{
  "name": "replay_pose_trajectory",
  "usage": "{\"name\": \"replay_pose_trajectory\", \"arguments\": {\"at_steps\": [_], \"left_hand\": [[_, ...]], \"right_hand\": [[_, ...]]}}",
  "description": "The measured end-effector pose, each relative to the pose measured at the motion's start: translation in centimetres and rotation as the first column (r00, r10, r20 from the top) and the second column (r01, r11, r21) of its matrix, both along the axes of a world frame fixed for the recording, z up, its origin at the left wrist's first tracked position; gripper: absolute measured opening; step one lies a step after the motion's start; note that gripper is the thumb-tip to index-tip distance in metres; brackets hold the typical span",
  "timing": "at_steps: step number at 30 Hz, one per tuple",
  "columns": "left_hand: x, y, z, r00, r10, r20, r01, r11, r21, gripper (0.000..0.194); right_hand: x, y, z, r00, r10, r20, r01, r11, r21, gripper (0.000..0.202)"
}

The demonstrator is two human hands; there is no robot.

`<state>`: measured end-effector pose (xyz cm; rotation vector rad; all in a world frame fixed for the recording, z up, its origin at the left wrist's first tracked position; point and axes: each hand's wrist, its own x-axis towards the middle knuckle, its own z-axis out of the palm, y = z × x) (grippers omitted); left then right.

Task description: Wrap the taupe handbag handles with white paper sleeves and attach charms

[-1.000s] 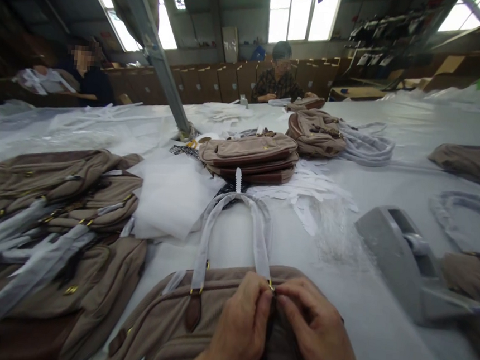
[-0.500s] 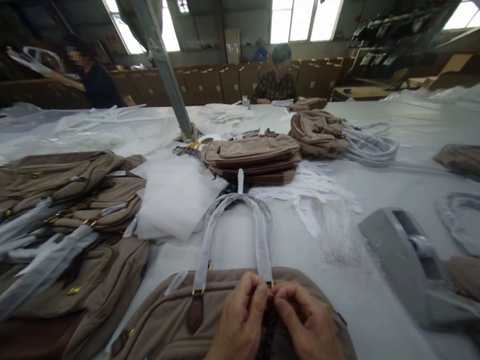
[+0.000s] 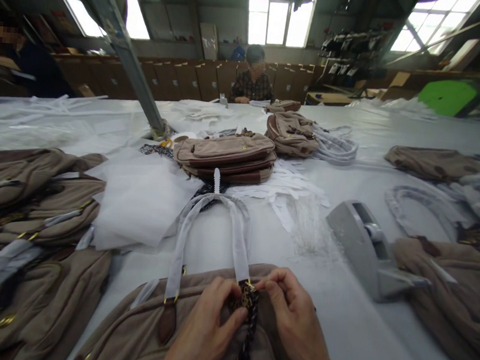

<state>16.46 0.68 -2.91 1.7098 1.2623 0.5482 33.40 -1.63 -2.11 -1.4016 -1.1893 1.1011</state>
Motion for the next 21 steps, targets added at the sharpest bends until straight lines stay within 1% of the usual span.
{"name": "replay_pose_trajectory", "arguments": {"at_steps": [4,7,9,12,14,16,17,18,20,21], "left_hand": [[-0.1,0.6,-0.5,0.998,0.042,0.040,-0.035,0.987,-0.159,0.026],[-0.1,1.2,-0.7,0.996,0.040,0.081,-0.022,0.975,-0.221,0.017],[0.2,1.3,-0.4,0.990,0.050,0.135,-0.012,0.963,-0.270,0.018],[0.9,0.8,0.9,0.978,0.097,0.183,-0.031,0.942,-0.335,0.023],[1.5,0.0,1.7,0.975,0.132,0.180,-0.067,0.942,-0.328,0.025],[2.0,-0.9,2.0,0.964,0.177,0.199,-0.108,0.942,-0.317,0.028],[2.3,-1.4,2.0,0.954,0.202,0.222,-0.118,0.933,-0.340,0.031],[2.6,-1.8,1.8,0.942,0.224,0.251,-0.116,0.917,-0.382,0.034],[3.2,-2.5,1.2,0.914,0.251,0.319,-0.065,0.866,-0.495,0.042],[3.4,-2.8,0.9,0.905,0.242,0.350,-0.022,0.849,-0.528,0.045]], "right_hand": [[-0.1,0.2,-0.3,0.984,-0.014,-0.176,0.002,0.998,-0.067,0.024],[-0.1,0.4,-0.7,0.977,-0.022,-0.213,0.002,0.996,-0.091,0.025],[0.0,0.5,-0.8,0.983,-0.028,-0.180,0.014,0.997,-0.077,0.025],[0.3,0.5,-0.8,0.998,-0.051,-0.042,0.050,0.998,-0.028,0.024],[0.5,0.4,-0.6,0.995,-0.079,0.065,0.078,0.997,0.015,0.023],[0.5,0.4,-0.3,0.991,-0.092,0.100,0.088,0.995,0.044,0.023],[0.5,0.5,-0.2,0.995,-0.078,0.067,0.076,0.996,0.039,0.022],[0.5,0.6,-0.1,0.999,-0.044,-0.002,0.044,0.999,0.018,0.022],[0.4,0.9,0.1,0.980,0.039,-0.197,-0.046,0.998,-0.034,0.023],[0.5,1.0,0.1,0.958,0.067,-0.280,-0.085,0.995,-0.052,0.023]]}}
